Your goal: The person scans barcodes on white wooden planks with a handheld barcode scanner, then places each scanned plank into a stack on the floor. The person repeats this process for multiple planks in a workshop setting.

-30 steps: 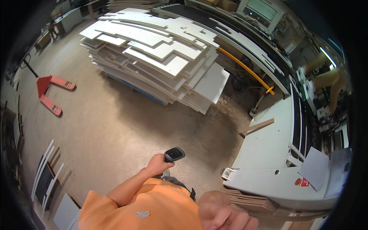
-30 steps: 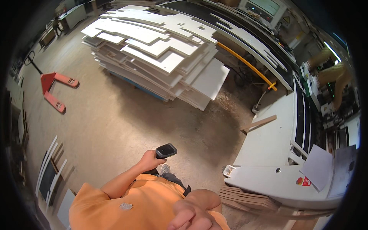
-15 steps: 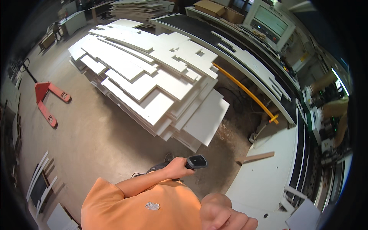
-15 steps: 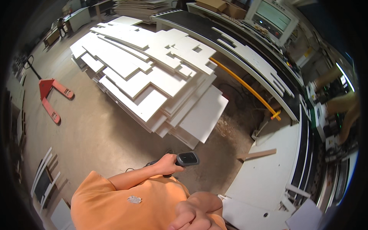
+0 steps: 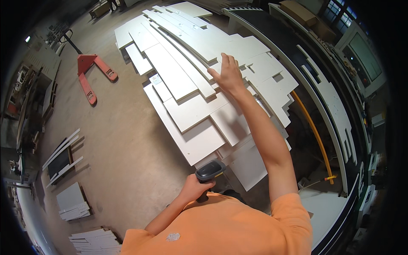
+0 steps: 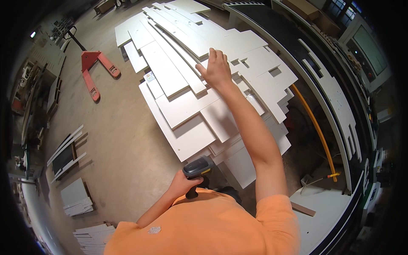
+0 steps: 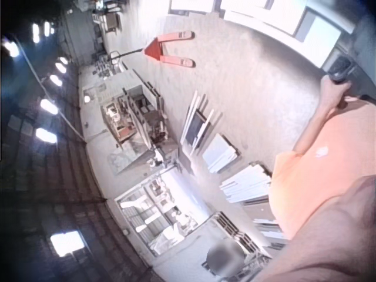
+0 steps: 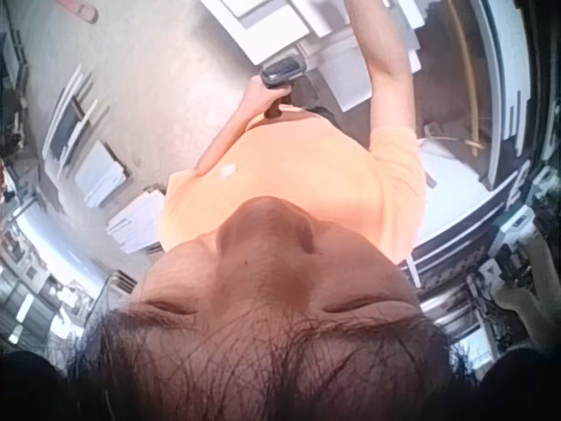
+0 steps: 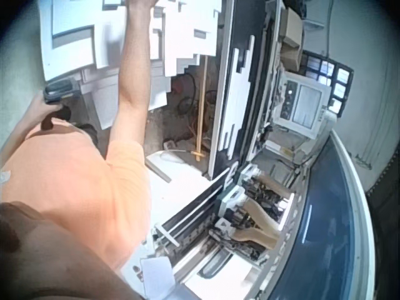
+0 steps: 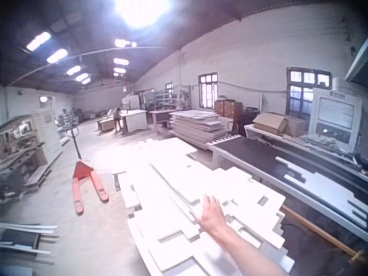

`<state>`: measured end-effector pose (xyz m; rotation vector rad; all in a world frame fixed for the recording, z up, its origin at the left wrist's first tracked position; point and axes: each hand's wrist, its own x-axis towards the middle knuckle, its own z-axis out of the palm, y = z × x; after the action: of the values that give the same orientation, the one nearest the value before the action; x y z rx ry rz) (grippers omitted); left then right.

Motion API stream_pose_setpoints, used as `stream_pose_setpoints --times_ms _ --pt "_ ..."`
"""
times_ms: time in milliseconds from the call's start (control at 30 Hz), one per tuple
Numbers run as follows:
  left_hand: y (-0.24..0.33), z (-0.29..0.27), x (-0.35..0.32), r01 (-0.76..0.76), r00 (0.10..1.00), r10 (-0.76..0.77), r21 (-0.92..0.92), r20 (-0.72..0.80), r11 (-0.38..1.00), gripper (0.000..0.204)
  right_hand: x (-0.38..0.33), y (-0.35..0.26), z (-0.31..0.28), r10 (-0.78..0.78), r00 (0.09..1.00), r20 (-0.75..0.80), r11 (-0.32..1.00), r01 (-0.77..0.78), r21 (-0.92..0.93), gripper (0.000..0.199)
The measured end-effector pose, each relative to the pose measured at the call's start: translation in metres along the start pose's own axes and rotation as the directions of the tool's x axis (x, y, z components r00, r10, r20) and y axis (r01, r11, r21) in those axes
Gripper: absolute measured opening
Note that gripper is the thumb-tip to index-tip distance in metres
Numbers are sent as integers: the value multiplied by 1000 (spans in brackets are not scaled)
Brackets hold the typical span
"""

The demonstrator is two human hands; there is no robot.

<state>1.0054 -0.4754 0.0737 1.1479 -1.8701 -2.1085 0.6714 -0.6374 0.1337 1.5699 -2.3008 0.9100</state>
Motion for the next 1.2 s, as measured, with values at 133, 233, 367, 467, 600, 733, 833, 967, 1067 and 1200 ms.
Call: stream_pose_setpoints --times_ms 133,233,367,467,600,733,833,967,1067,1200 --pt "-17 3 -12 42 967 -92 -208 -237 977 21 67 -2 71 102 988 112 992 -93 -81 71" --pt "-24 6 -12 -12 930 -58 -187 -364 982 21 85 3 76 97 961 258 993 -76 -89 58" --pt "-21 15 3 22 935 -61 -114 -349 993 26 69 26 35 125 956 264 991 -106 -86 41" --pt "-4 33 20 -150 947 134 -33 -293 988 28 20 82 -36 118 945 306 989 -83 -126 38" --pt "32 74 31 -226 971 224 -16 -83 974 33 -93 188 -169 167 848 503 977 -73 -202 48" --pt "61 145 29 -419 906 407 119 115 900 34 -230 251 -275 353 781 515 935 -277 -220 57" --pt "75 232 32 -541 840 502 268 205 797 24 -318 279 -308 393 872 291 919 -382 -95 59" --pt "99 340 29 -577 817 469 503 336 644 31 -421 308 -366 410 904 123 903 -383 -196 58" --pt "122 396 27 -545 838 376 551 397 632 32 -475 319 -420 422 901 96 891 -393 -228 56" --pt "145 450 27 -493 862 281 568 422 659 29 -520 333 -464 461 886 40 858 -434 -275 61"
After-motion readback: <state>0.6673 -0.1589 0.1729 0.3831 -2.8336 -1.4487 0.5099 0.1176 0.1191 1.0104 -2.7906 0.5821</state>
